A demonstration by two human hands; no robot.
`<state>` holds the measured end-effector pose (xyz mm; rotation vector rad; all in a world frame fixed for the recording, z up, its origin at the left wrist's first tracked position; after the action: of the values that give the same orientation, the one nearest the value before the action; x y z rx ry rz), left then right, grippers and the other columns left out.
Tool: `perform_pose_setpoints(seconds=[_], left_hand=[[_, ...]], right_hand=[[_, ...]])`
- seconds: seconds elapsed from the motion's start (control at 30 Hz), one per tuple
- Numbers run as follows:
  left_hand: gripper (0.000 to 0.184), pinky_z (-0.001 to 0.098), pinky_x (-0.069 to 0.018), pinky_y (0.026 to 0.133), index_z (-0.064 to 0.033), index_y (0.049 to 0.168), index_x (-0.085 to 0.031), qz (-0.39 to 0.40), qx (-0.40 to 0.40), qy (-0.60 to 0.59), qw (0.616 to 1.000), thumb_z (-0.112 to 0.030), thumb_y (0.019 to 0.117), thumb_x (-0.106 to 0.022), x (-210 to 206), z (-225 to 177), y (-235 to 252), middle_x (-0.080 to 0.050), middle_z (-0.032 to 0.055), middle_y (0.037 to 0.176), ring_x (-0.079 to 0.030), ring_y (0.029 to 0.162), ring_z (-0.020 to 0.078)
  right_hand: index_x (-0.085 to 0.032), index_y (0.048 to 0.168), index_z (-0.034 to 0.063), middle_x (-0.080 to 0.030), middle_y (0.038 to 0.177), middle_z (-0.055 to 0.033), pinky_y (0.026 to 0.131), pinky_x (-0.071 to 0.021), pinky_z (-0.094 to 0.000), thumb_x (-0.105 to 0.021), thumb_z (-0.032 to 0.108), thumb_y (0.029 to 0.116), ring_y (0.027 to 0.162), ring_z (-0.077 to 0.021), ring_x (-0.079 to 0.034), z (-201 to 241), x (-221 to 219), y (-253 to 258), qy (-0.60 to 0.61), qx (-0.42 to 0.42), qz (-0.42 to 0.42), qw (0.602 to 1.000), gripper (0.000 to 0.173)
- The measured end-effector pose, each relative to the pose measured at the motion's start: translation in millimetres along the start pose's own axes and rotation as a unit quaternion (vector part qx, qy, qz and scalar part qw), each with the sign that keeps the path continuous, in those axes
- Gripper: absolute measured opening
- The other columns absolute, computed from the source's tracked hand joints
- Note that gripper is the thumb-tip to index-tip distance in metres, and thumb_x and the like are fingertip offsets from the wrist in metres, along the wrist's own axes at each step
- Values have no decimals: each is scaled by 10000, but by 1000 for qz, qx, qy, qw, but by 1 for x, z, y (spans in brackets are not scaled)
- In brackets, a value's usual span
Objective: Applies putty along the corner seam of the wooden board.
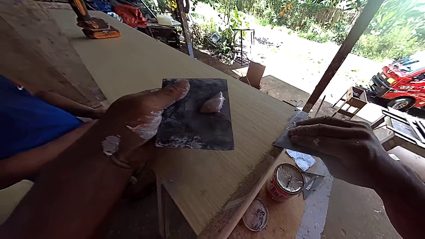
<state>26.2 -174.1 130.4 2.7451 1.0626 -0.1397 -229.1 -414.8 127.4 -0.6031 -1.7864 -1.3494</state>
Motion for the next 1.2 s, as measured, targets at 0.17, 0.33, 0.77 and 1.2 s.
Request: perform_pose_setpoints(seconds=[0.17, 0.33, 0.77, 1.2], left_hand=[[334, 290, -617, 727, -117, 1228, -674, 40, -82, 41, 995, -341, 1077, -477, 51, 23, 17, -727, 34, 1064, -716, 903, 108], [325, 263, -619, 697, -163, 1123, -688, -7, 6, 1, 1000, -328, 1087, -411, 2, -1, -1, -722, 8, 967, -709, 844, 71], [339, 310, -630, 714, -137, 1149, -684, -33, 24, -5, 999, -334, 1089, -415, 0, -1, 0, -731, 36, 966, -724, 843, 119], [325, 199, -588, 676, -149, 1082, -654, -12, 48, 15, 999, -386, 1086, -431, -4, -7, -30, -721, -7, 901, -713, 767, 68]], right_hand=[[-786, 1089, 129, -746, 1191, -10, 1020, -563, -363, -517, 76, 934, 1207, -173, -661, 0, 22, -5, 35, 4, 29, 999, 315], [-779, 1121, 132, -732, 1243, -40, 1041, -547, -386, -549, 58, 940, 1258, -206, -637, 22, -2, 4, 38, 4, -11, 999, 302], [-753, 1175, 158, -726, 1271, -16, 1021, -557, -402, -535, 58, 948, 1266, -214, -636, 43, -11, 0, 18, -12, -5, 1000, 330], [-711, 1195, 129, -727, 1268, -72, 1098, -520, -438, -556, 87, 1006, 1256, -263, -647, 88, -30, -19, 19, -35, -94, 995, 248]])
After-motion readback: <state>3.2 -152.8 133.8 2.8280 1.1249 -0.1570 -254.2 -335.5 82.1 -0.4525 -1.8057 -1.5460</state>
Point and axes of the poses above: each hand's wrist, its own y-axis towards the middle knuckle, its own x-axis out of the back of the hand, z = x × y, the point moved 3 cm from there along y, towards the middle knuckle
